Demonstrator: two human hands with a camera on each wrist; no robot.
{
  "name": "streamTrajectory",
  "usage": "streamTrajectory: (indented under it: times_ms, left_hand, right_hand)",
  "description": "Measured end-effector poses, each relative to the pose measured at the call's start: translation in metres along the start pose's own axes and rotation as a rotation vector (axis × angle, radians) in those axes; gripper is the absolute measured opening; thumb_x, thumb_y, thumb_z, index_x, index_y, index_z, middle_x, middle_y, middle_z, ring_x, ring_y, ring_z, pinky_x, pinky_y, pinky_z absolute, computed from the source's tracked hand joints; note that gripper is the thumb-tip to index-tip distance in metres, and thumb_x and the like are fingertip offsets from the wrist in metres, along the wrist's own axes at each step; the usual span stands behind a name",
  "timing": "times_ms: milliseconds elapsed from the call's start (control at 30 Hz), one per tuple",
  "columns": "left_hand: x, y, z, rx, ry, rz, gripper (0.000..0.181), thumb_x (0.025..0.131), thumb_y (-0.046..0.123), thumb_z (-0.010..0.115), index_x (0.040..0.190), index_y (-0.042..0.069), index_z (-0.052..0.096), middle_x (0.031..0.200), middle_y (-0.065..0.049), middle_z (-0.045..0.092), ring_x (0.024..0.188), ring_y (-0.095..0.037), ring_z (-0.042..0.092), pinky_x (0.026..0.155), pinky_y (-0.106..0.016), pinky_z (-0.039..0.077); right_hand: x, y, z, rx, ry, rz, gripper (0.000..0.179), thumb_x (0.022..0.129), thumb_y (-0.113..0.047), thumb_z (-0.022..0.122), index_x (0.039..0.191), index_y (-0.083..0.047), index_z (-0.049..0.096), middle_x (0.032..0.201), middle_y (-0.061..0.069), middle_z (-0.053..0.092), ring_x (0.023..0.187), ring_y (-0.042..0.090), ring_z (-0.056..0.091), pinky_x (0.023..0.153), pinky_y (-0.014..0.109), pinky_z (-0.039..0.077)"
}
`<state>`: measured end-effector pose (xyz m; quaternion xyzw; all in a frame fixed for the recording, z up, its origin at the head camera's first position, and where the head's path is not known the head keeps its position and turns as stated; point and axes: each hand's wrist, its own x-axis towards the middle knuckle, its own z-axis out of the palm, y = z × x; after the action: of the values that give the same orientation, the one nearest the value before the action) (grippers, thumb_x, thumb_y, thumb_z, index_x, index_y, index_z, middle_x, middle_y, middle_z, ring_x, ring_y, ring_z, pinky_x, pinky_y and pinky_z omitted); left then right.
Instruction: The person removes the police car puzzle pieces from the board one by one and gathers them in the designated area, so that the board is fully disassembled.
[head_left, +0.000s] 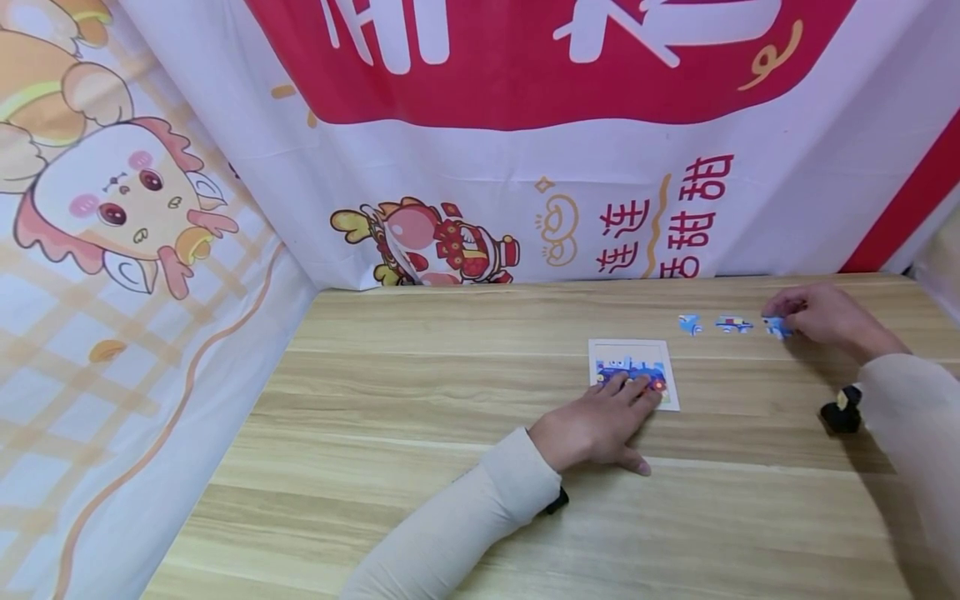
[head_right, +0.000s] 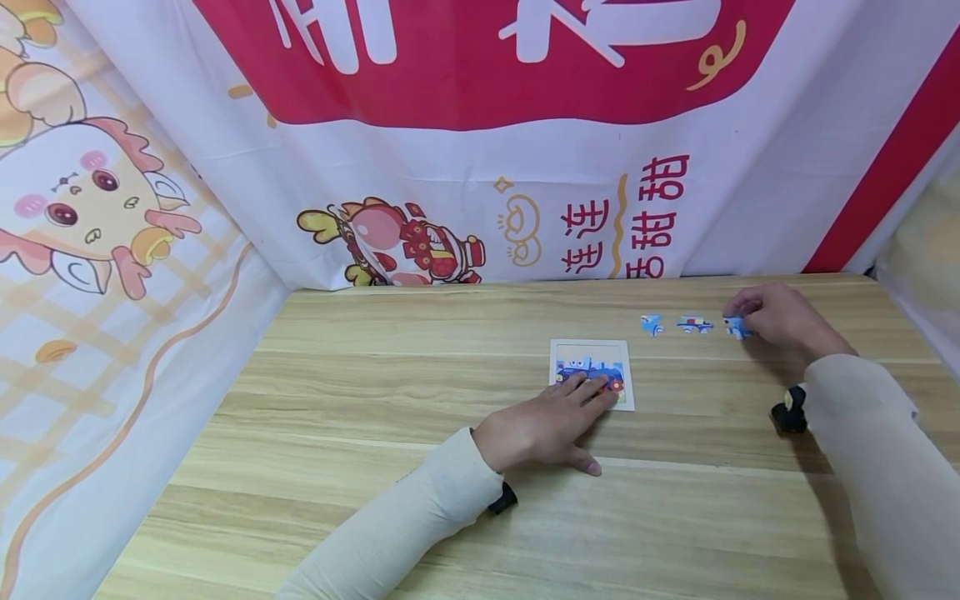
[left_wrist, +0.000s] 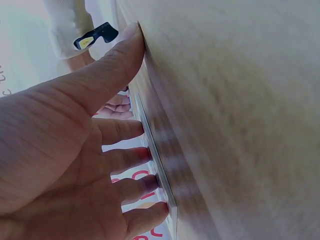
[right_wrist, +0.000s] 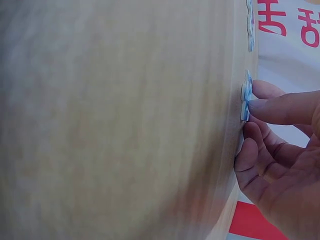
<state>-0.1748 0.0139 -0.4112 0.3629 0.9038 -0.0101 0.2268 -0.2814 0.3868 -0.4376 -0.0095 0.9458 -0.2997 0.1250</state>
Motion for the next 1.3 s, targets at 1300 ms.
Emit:
streamTrajectory:
  times_ms: [1300]
  left_hand:
    - [-0.007,0.003,0.003,0.036,0.052,0.012,0.093,0.094,0.060,0.068,0.168,0.026,0.023,0.177,0.004,0.013,0.164,-0.022,0.014,0.130,-0.039,0.027]
  right_hand:
    - [-0.006,-0.094,0.029,-0.026,0.059,-0.218,0.026,0.098,0.005,0.057,0.120,0.008,0.070,0.114,0.027,0.068,0.100,0.035,0.060,0.077,0.034,0.052]
